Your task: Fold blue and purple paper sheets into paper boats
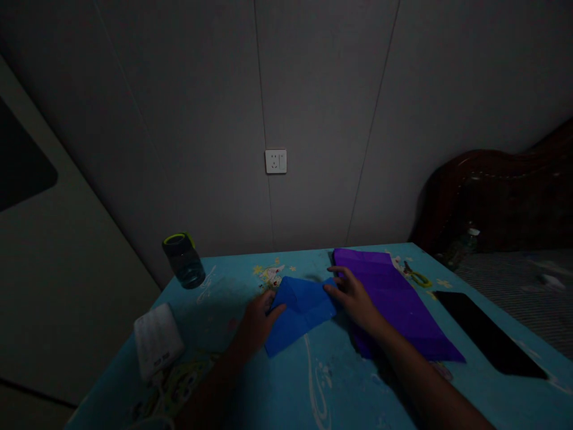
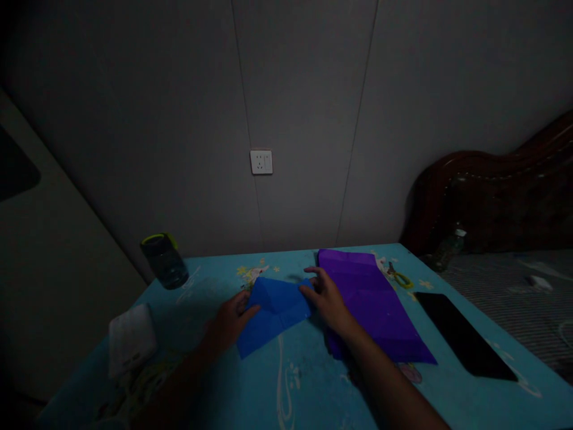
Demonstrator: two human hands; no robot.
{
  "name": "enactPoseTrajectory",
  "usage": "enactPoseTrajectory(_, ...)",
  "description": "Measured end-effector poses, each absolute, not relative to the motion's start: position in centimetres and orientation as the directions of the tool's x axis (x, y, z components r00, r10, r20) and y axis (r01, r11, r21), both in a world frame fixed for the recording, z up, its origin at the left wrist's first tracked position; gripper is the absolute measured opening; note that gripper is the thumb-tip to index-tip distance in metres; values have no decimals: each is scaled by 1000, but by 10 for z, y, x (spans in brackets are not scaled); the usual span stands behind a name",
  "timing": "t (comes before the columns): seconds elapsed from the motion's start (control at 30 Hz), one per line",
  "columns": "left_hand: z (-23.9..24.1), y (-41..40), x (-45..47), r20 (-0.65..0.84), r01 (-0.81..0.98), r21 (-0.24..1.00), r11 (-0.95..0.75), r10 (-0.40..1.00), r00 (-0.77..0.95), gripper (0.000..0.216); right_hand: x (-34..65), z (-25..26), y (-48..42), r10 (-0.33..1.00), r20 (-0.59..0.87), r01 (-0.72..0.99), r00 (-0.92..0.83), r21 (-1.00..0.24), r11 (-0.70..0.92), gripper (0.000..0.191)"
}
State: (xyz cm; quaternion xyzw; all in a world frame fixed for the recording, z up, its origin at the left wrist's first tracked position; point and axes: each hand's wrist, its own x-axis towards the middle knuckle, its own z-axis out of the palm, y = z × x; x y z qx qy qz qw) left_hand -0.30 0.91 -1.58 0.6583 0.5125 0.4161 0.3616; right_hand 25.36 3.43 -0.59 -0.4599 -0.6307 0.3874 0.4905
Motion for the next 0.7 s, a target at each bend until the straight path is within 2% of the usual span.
enactPoseTrajectory(0.1, -14, 6, 2, 121, 199, 968, -151, 981, 153, 18, 252, -2, 36, 962, 274, 69, 12, -960, 273, 43)
enactPoseTrajectory(0.2, -13, 5, 4, 100, 153, 981, -121, 986, 136, 21, 251, 0, 35, 951, 307, 132, 44, -945, 299, 36)
enactPoseTrajectory(0.3, -12, 5, 3, 99, 155, 982, -112, 991, 90, 25, 251, 1, 32, 962, 275, 208, 1, -941, 269, 39)
enactPoseTrajectory(0.4, -9, 5, 1, 113, 134, 984, -121, 991, 65, 25, 251, 0, 30, 968, 241, 202, -66, -947, 249, 45)
enactPoseTrajectory(0.57, -6, 6, 1, 103, 141, 984, -109, 994, 49, 22, 253, 0, 32, 956, 255, 225, -145, -933, 282, 33)
enactPoseTrajectory(0.7, -3, 7, 0, 116, 102, 987, -121, 992, 52, 27, 254, 2, 32, 961, 243, 236, -134, -934, 269, 33)
